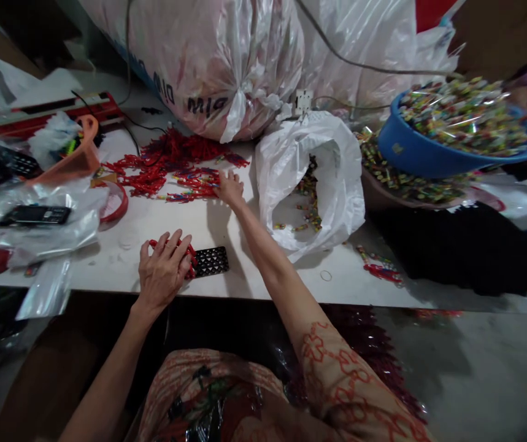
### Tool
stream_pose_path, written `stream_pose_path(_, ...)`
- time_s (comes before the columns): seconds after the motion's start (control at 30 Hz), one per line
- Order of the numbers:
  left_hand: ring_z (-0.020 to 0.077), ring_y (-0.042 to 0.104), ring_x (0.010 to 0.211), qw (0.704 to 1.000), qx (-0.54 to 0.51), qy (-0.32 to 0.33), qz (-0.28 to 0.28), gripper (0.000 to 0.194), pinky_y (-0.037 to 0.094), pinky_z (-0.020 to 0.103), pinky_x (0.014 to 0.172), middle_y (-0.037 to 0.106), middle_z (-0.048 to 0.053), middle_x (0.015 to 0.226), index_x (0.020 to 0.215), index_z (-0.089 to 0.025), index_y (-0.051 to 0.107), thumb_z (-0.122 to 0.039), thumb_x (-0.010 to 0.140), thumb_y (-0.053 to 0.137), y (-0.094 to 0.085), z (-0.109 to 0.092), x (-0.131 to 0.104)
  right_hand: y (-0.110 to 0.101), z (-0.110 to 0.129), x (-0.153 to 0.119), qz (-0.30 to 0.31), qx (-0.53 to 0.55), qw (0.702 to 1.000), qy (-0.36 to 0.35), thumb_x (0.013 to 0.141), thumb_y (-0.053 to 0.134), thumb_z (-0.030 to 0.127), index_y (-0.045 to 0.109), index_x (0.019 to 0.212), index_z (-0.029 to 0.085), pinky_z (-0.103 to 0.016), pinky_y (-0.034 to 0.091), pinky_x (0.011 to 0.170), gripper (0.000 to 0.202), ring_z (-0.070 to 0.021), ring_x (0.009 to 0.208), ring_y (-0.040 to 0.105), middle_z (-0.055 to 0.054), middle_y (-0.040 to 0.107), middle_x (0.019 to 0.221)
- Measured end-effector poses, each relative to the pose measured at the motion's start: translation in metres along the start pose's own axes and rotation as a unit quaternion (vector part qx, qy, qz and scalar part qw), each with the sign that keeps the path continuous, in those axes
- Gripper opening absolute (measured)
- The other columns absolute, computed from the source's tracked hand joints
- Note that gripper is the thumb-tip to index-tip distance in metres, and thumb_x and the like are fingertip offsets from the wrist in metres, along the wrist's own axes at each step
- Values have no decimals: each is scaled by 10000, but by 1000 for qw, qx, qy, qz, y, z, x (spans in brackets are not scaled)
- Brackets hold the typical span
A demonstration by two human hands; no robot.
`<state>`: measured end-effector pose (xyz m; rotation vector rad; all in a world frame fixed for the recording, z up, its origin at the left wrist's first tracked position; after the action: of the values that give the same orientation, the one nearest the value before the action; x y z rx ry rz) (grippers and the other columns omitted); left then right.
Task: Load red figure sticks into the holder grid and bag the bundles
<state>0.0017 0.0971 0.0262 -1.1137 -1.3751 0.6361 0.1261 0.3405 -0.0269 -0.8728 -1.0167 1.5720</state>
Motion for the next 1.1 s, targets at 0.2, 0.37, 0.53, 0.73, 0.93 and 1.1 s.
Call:
stream_pose_path(0.2,296,580,1216,999,9,25,-21,392,324,503,1052,608,106,1360,1311,-248,593,-291,951,446,-2,-3,-1,34,-2,-33,30,-84,995,-50,978,419,370,419,1451,221,-491,376,1025,495,-317,1254,455,-186,457,1427)
stream_pose_path(0.37,296,565,1243,999,-1,37,5,404,308,511,1074,594,112,1375,1327,-255,581,-285,948,445,-6,-1,-7,51,-1,-105,66,-23,995,-77,917,538,495,473,1411,251,-438,415,971,555,-306,1166,522,-153,567,1301)
stream_pose_path(0.53,296,563,1245,999,-20,33,9,416,306,506,1073,598,102,1373,1337,-267,577,-285,946,433,-8,2,-9,25,-30,-115,59,91,994,-16,916,553,359,530,1352,184,-332,453,866,471,-225,989,609,-126,619,1231)
stream_pose_path(0.73,293,569,1233,999,-30,19,-2,422,297,503,1069,609,83,1363,1336,-286,576,-294,944,421,-6,4,-7,29,-21,-96,69,73,995,-3,929,494,358,634,1169,153,-324,464,845,345,-232,999,606,-105,656,1112)
stream_pose_path(0.93,289,563,1245,999,-29,17,10,400,289,489,1078,603,97,1368,1298,-257,599,-311,945,418,-6,6,-7,42,30,-62,92,-85,981,-150,944,336,119,649,1174,182,-391,458,890,394,-275,1103,595,-158,561,1298)
stream_pose_path(1.1,283,555,1250,999,-26,10,17,390,277,483,1087,602,87,1372,1280,-261,601,-342,944,420,-6,6,-7,41,31,-53,126,-147,962,-194,887,383,58,648,1090,101,-394,452,863,336,-300,1074,600,-221,552,1287)
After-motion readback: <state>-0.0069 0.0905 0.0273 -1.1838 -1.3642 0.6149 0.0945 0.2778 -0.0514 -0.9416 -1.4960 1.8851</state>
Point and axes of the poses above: each hand's wrist, its own x-axis towards the middle knuckle, its own y-axis out of the palm, z = x × y, the point moved 9 cm from there along x, towards the middle knuckle
